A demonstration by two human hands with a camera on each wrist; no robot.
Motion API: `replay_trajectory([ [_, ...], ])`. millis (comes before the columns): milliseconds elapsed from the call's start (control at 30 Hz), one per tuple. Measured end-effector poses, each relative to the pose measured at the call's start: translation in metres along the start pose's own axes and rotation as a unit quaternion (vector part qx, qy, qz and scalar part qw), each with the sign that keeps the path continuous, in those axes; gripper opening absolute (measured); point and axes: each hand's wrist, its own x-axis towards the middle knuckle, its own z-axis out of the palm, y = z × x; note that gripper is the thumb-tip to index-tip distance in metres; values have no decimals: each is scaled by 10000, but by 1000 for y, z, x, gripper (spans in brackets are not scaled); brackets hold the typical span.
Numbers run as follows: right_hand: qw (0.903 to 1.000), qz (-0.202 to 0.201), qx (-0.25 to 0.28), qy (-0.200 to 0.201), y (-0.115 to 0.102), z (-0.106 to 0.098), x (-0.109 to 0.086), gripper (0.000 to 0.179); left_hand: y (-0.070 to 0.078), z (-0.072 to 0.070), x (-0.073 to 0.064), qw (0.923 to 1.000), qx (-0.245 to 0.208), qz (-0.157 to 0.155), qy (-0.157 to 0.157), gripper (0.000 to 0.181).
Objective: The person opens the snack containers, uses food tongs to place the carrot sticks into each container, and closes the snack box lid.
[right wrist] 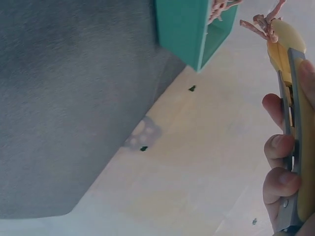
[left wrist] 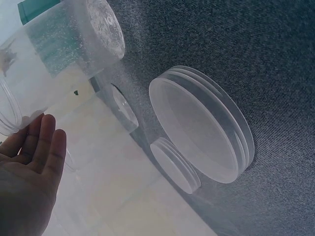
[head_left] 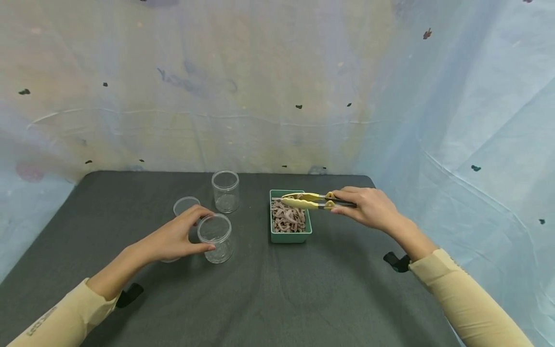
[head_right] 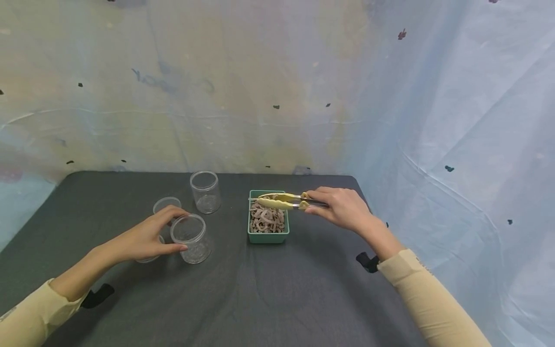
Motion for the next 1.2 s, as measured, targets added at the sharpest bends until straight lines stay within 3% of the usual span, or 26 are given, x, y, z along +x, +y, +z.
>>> replay_trajectory([
  [200, 9994, -136, 160, 286, -13, -4, 9, 50, 0, 1, 1, 10000, -16, 11, 10, 76],
  [500, 9920, -750, 598, 821, -34, 0, 31, 53, 1, 1, 0, 10000, -47, 24, 79, 71],
  [600, 9894, -916, 699, 883, -42, 3, 39, 62, 1, 1, 0, 9999, -78, 23, 77, 72],
  [767, 9852, -1167, 861, 915, -57, 5, 53, 48, 0, 0, 2, 9999, -94, -9, 58, 73],
  [1033, 9763, -1596, 1116, 948, -77, 13, 75, 51, -1, 1, 2, 9999, -144, -2, 71, 73],
  [1200, 9740, -1669, 1261, 865, -87, 22, 84, 44, -3, 4, 3, 9996, -255, 9, 113, 75],
])
